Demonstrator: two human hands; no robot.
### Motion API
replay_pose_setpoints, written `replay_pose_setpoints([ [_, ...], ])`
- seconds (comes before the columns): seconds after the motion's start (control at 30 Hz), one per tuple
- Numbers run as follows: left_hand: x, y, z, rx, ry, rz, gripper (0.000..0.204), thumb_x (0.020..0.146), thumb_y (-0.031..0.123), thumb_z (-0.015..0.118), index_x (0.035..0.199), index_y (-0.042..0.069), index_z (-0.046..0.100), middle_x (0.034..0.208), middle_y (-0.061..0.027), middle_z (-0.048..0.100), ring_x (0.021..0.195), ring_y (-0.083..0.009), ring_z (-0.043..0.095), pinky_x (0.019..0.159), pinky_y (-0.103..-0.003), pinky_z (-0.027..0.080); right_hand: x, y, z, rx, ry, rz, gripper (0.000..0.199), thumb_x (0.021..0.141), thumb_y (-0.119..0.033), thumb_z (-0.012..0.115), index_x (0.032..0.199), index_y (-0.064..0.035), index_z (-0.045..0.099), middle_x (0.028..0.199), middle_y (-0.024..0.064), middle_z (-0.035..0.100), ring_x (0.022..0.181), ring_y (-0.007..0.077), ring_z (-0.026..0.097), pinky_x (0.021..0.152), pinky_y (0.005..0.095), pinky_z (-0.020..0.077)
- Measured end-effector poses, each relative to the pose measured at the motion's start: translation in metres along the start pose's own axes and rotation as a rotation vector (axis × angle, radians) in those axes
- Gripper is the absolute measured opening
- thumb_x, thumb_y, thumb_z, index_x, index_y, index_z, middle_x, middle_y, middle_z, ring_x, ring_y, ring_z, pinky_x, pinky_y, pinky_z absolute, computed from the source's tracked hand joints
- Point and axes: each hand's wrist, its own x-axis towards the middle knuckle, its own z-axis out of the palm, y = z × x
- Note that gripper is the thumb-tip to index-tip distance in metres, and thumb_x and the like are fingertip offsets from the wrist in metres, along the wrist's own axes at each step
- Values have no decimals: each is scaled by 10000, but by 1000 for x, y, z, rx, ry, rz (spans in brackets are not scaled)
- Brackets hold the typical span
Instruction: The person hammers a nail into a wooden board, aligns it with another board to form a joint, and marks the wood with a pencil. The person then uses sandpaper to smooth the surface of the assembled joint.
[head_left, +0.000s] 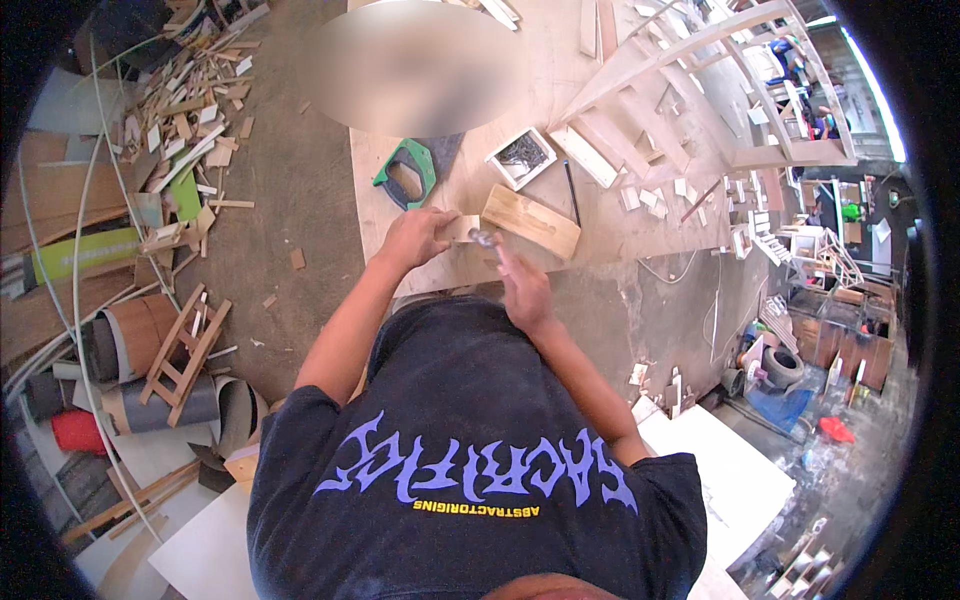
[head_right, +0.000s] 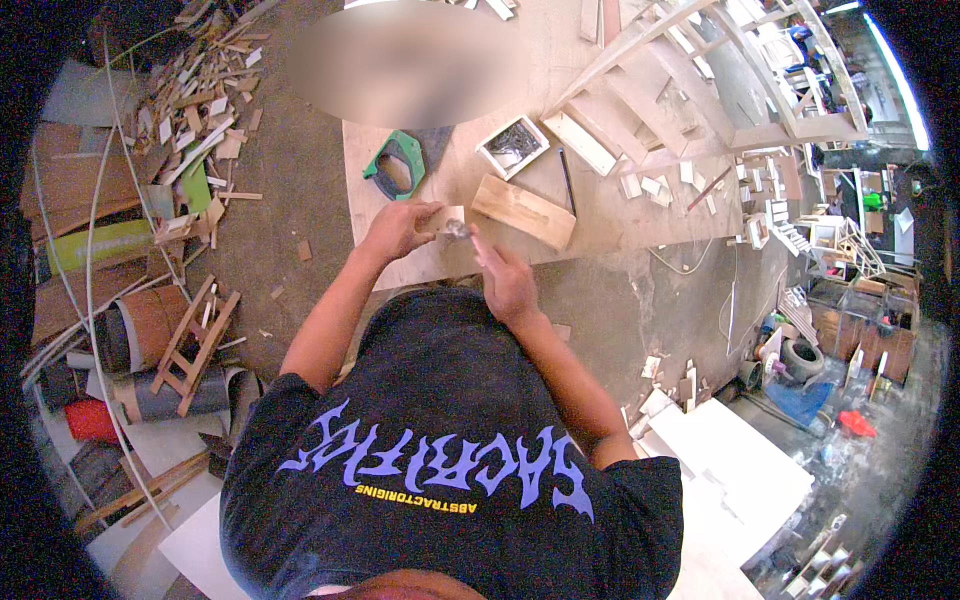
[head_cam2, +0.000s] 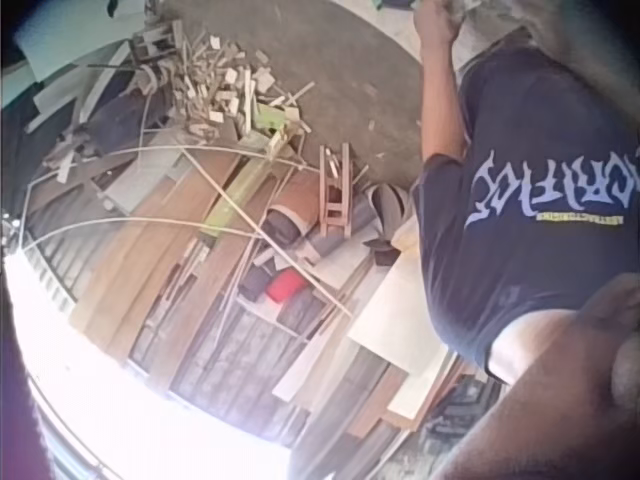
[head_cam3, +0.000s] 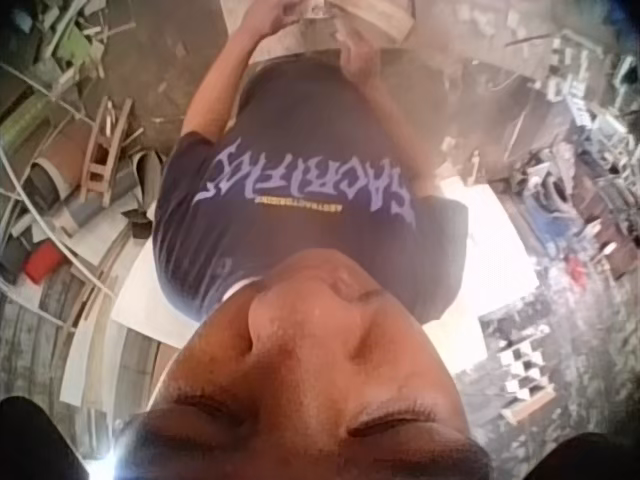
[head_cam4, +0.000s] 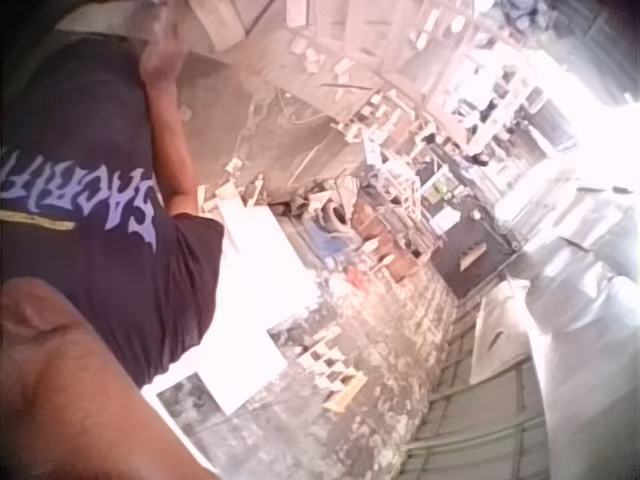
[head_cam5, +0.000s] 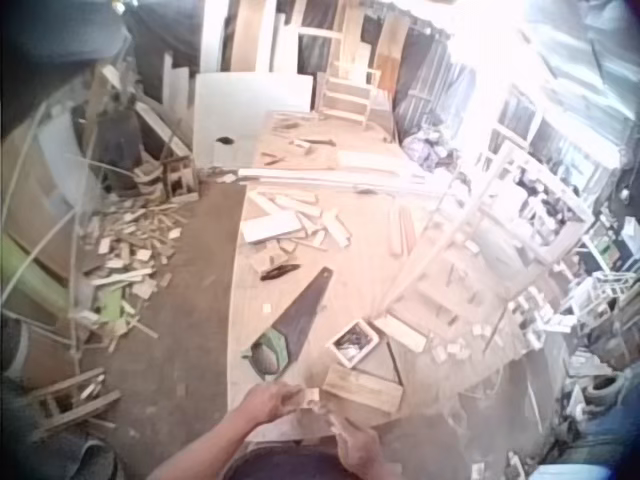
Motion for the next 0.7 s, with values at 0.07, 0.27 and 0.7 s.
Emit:
replay_pose_setpoints([
  [0.07,3,1,0,16,30,19,583,773,186,845,1344,143,737,1076,-140,752,1022,-354,721,893,-469,579,-2,4,6,-119,-132,48,616,1013,-112,601,1615,-187,498,1011,230,713,905,460,718,776,532,585],
  [0.27,0,-8,-2,31,30,13,576,770,179,839,1335,139,739,1051,-138,741,1004,-357,715,890,-470,577,5,-13,-3,67,111,10,617,1030,-131,567,1621,-290,487,1013,230,712,885,475,710,769,548,584],
  [0.7,-2,-1,7,19,67,39,588,764,172,846,1342,154,743,1012,-141,743,976,-359,720,856,-480,580,0,7,11,-44,-20,47,590,1053,-101,558,1626,-217,480,1018,265,707,877,469,708,769,534,558],
])
